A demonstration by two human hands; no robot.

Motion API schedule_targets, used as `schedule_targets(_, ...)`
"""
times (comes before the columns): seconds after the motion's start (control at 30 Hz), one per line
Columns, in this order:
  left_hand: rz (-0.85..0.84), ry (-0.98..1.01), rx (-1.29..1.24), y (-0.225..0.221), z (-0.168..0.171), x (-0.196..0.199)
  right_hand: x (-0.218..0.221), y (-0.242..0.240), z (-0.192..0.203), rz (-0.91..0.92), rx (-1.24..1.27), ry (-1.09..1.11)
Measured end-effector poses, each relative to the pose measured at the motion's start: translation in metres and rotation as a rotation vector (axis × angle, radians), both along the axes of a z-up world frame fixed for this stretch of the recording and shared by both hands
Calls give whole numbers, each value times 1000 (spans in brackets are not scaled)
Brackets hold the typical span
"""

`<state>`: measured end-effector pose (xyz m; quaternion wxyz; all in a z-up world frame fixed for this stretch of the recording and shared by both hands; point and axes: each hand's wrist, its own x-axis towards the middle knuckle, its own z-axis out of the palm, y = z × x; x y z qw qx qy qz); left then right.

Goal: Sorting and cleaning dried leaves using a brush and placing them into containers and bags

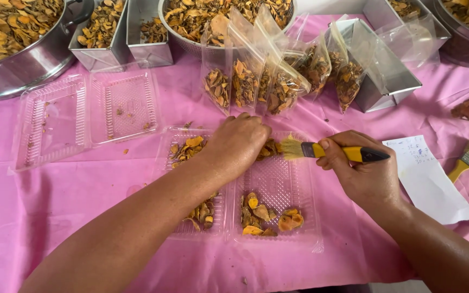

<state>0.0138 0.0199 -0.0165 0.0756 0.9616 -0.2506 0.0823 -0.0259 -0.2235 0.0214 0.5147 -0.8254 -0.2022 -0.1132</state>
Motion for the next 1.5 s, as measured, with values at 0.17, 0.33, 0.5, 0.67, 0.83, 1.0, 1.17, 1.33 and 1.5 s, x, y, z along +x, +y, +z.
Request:
schedule_targets(0.17,-50,-56,-133,0,-10,-16,11,9,-17,-78,-33,-150)
schedule_targets(0.33,-216,-103,-175,-34,-20,-56,14,9,-14,-43,36,-120)
schedule_targets(0.5,-227,229,56,-73,-9,-91,12,6,-11,11,19,-69)
schedule_targets(0.67,-191,325,-9,-75,5,-99,11,4,-14,34,75,-61)
schedule_targets(0.83,-176,486,-113,-69,-5,-96,12,4,-14,34,98,-60)
schedule_targets(1.0,-27,996,-118,-85,-132,-5,4,1,0,89,71,-28)
schedule_targets(1.17,216,819,-707,-36,22,-50,-27,-5,36,71,45,-180)
schedule_targets(1.33,445,998,-898,-26,73,-60,-49,-2,37,113,-49,-336)
schedule_targets(1.5,455,946,-1148,-14,45,-60,-62,-14,40,224,-94,-176)
